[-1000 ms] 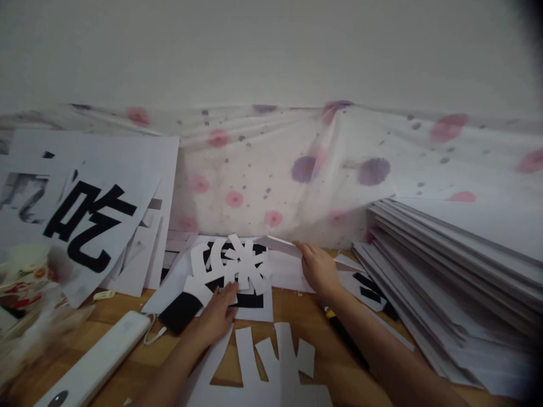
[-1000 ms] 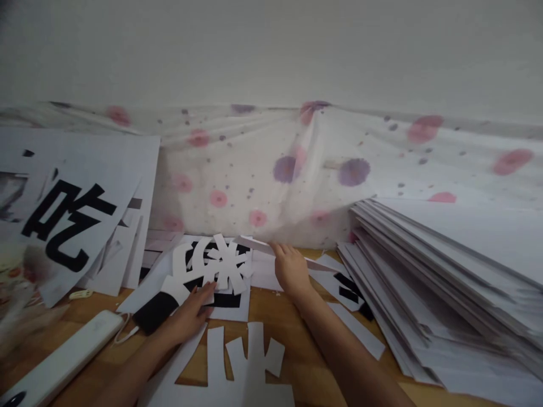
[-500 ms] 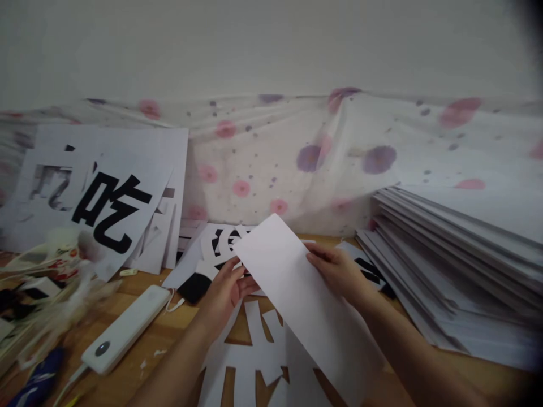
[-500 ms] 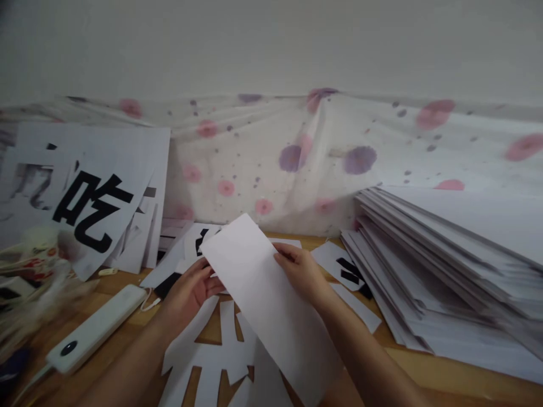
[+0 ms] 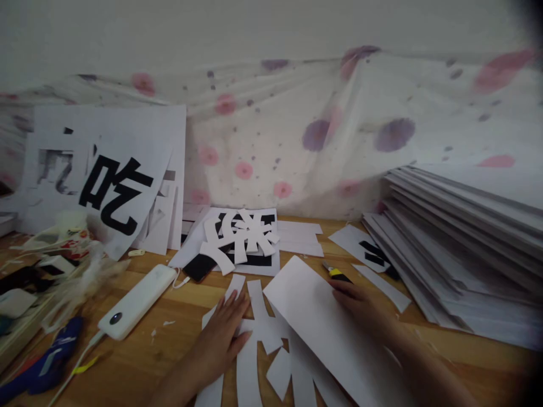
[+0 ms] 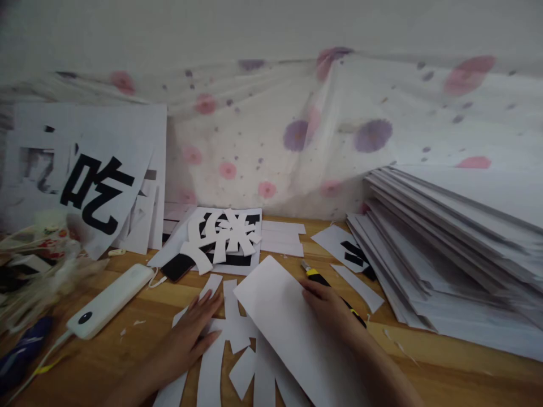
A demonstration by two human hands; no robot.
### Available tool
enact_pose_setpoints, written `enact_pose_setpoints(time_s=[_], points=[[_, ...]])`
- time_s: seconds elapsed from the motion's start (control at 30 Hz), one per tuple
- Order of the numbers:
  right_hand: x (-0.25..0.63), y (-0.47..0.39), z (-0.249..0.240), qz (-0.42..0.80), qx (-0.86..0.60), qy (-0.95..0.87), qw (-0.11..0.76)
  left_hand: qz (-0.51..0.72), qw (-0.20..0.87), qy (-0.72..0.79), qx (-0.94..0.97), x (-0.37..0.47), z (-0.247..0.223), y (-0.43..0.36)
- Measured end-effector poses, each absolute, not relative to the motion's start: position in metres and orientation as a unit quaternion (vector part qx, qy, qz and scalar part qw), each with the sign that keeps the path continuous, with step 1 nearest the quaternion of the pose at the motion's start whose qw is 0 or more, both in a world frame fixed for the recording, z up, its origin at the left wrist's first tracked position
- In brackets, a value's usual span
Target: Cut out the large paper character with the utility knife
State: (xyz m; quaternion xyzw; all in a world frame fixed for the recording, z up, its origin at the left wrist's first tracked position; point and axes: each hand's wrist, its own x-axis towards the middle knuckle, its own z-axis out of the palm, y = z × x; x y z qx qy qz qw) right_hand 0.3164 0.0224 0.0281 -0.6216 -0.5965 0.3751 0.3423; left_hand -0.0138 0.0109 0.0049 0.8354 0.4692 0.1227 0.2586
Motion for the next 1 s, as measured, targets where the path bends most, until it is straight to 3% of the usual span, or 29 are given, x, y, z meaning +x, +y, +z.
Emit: enact_pose_setpoints(time_s=[0.23, 0.5, 0.7, 0.9, 1.0], points=[[0.300, 0.023, 0.013, 0.403, -0.597, -0.624, 0.303, 0.155, 0.257, 0.481, 0.824, -0.012, -0.006, 0.006], [0.303, 0.022, 0.015, 0.372, -0.614, -0.627, 0.302, 0.343, 0.413, 0.558, 0.633, -0.009, 0.005, 0.026], [0.297, 0.039, 0.014, 0.316, -0.641, -0.620, 0.323, 0.409, 0.323, 0.500, 0.692, 0.015, 0.017, 0.048], [0.307, 0.062, 0.007, 0.247, -0.671, -0.594, 0.368, 0.378, 0.387, 0.531, 0.652, 0.018, 0.008, 0.049], [0.322, 0.067, 0.007, 0.220, -0.684, -0.580, 0.385, 0.421, 0.300, 0.535, 0.668, 0.004, -0.006, 0.052]])
